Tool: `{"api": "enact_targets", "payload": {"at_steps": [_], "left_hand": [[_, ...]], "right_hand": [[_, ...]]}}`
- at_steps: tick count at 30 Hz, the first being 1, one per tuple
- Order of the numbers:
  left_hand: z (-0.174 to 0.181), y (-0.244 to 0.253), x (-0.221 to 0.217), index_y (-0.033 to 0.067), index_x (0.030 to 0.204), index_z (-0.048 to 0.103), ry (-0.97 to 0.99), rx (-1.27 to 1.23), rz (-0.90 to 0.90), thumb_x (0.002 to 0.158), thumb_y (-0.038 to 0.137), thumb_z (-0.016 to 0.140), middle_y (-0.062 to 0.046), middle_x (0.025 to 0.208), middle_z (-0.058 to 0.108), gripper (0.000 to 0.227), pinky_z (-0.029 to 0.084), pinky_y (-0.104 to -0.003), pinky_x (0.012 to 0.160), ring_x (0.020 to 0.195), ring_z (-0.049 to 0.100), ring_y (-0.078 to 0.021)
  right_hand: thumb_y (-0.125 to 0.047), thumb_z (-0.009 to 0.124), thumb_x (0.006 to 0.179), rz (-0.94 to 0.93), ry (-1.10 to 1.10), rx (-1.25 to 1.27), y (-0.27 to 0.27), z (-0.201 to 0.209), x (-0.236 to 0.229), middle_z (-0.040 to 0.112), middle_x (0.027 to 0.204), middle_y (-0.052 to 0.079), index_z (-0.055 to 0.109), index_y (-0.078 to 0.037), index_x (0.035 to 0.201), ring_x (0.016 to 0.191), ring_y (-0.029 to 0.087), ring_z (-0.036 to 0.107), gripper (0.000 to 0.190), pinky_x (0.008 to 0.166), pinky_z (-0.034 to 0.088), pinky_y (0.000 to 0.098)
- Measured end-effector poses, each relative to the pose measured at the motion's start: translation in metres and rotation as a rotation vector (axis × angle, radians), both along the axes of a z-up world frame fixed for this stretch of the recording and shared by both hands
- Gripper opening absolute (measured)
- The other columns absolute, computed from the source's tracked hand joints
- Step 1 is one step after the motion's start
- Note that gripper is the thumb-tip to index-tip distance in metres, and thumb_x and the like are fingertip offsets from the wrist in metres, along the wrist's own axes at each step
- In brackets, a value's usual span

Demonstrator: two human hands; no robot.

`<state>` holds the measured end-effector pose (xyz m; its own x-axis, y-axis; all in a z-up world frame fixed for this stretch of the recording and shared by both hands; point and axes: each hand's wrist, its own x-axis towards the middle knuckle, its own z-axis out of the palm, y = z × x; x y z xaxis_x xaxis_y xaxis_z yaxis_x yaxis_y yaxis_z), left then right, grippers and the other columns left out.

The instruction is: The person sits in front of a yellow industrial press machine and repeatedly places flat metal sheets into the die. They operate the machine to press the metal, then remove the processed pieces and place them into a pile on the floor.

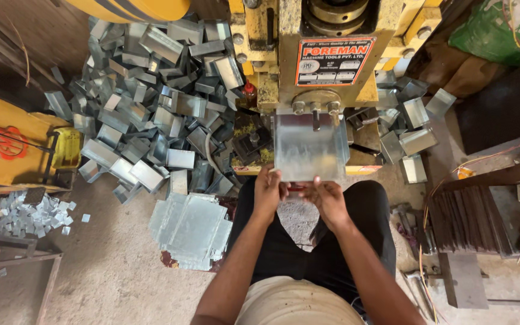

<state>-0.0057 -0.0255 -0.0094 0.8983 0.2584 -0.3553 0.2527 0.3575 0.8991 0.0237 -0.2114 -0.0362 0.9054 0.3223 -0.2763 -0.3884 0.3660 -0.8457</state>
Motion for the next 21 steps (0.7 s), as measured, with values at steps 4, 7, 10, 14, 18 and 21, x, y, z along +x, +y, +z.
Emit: {"api": "enact_targets", "payload": {"at_steps": [4, 7, 10, 14, 18, 21], "left_hand": [[0.001, 0.006, 0.023, -0.0043, 0.138, 0.051, -0.103, -0.018, -0.006, 0.109, 0.012, 0.049, -0.008, 0.077, 0.063, 0.033, 0.044, -0.024, 0.046, 0.053, 0.054, -0.0081], [0.001, 0.007, 0.021, -0.0006, 0.140, 0.047, -0.036, -0.014, -0.009, 0.105, 0.015, 0.049, -0.009, 0.078, 0.064, 0.038, 0.048, -0.025, 0.046, 0.053, 0.058, -0.0108], [-0.012, 0.019, 0.013, 0.0020, 0.136, 0.048, 0.055, -0.210, -0.063, 0.099, 0.019, 0.051, -0.011, 0.078, 0.066, 0.041, 0.048, -0.029, 0.044, 0.051, 0.060, -0.0159], [-0.033, 0.024, -0.014, -0.0072, 0.124, 0.060, 0.014, -0.164, -0.353, 0.101, 0.024, 0.053, -0.010, 0.084, 0.069, 0.039, 0.047, -0.026, 0.048, 0.056, 0.062, -0.0137], [-0.023, 0.024, -0.023, 0.0010, 0.122, 0.069, 0.035, -0.141, -0.509, 0.097, 0.029, 0.055, -0.005, 0.082, 0.067, 0.039, 0.048, -0.025, 0.050, 0.056, 0.062, -0.0113], [-0.003, 0.013, -0.017, 0.0039, 0.116, 0.068, 0.051, 0.017, -0.512, 0.096, 0.039, 0.060, -0.004, 0.078, 0.065, 0.041, 0.044, -0.026, 0.046, 0.054, 0.059, -0.0110]], "right_hand": [[-0.026, 0.056, 0.105, -0.060, 0.004, -0.078, 0.013, 0.000, 0.013, 0.076, 0.102, 0.020, 0.069, 0.008, 0.101, 0.084, 0.024, 0.072, 0.037, 0.073, 0.058, 0.0361], [-0.030, 0.056, 0.109, -0.033, 0.058, -0.124, 0.009, -0.001, 0.011, 0.073, 0.091, 0.021, 0.070, 0.009, 0.097, 0.072, 0.023, 0.066, 0.043, 0.063, 0.054, 0.0351], [-0.029, 0.059, 0.106, -0.030, -0.004, -0.157, 0.008, -0.009, 0.016, 0.075, 0.091, 0.020, 0.073, 0.008, 0.096, 0.072, 0.021, 0.068, 0.041, 0.065, 0.055, 0.0327], [-0.027, 0.064, 0.101, -0.076, 0.005, -0.069, 0.008, -0.013, 0.012, 0.075, 0.094, 0.017, 0.070, 0.005, 0.102, 0.073, 0.019, 0.069, 0.032, 0.069, 0.058, 0.0332], [-0.024, 0.067, 0.098, -0.113, 0.011, -0.121, 0.008, -0.022, 0.015, 0.076, 0.094, 0.017, 0.067, 0.005, 0.104, 0.073, 0.021, 0.070, 0.030, 0.067, 0.057, 0.0342], [-0.026, 0.066, 0.096, -0.129, 0.018, -0.073, -0.004, -0.031, 0.011, 0.075, 0.094, 0.014, 0.069, 0.001, 0.111, 0.074, 0.018, 0.068, 0.031, 0.070, 0.058, 0.0316]]}}
